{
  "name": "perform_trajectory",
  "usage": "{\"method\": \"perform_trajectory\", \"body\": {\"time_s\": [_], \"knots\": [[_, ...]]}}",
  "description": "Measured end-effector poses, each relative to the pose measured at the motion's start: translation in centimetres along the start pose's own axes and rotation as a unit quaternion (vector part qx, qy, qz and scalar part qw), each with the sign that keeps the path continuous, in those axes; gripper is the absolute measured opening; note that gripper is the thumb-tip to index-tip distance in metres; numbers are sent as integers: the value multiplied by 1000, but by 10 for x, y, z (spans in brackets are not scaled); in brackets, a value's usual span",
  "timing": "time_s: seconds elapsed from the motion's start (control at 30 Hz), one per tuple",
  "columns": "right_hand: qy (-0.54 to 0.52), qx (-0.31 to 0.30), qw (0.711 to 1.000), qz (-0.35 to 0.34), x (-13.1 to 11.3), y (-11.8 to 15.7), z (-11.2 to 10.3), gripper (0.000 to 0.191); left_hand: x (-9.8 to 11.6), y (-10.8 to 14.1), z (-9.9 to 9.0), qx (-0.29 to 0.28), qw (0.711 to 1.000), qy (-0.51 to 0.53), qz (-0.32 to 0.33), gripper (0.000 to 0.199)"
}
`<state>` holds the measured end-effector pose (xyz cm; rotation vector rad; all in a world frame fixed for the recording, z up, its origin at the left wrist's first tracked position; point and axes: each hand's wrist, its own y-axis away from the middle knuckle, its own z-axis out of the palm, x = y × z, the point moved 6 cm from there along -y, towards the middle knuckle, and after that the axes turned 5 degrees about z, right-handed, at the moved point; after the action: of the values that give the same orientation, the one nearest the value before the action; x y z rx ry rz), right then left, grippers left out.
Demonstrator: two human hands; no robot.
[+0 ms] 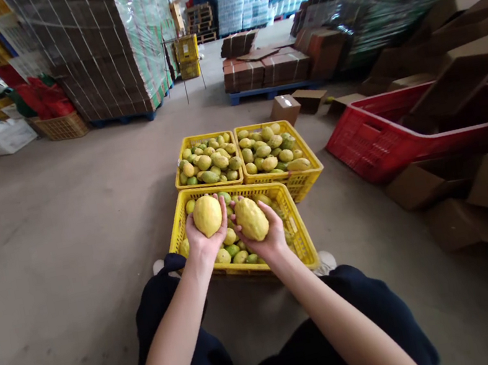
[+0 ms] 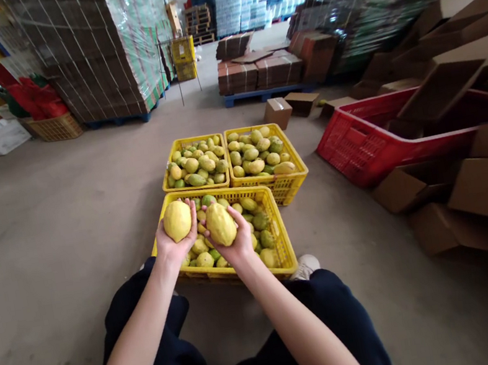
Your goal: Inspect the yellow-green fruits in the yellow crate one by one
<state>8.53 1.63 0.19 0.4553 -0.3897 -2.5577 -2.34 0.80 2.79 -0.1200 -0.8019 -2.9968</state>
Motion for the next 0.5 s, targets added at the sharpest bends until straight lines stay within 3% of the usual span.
{"method": "perform_trajectory", "body": {"time_s": [0.13, 0.3, 0.4, 0.5], "knots": [[26, 112, 993, 38, 10, -9, -38, 21, 19, 3, 1, 51, 999, -6, 9, 46], [112, 266, 955, 62, 11, -29, -94, 19, 47, 1, -5, 96, 994, 24, 43, 46], [205, 301, 931, 7, -17, -65, -97, 23, 57, 4, -8, 108, 993, 38, 41, 45], [284, 308, 906, -58, -58, -125, -76, 28, 63, 6, -11, 128, 991, 22, 34, 44]]}}
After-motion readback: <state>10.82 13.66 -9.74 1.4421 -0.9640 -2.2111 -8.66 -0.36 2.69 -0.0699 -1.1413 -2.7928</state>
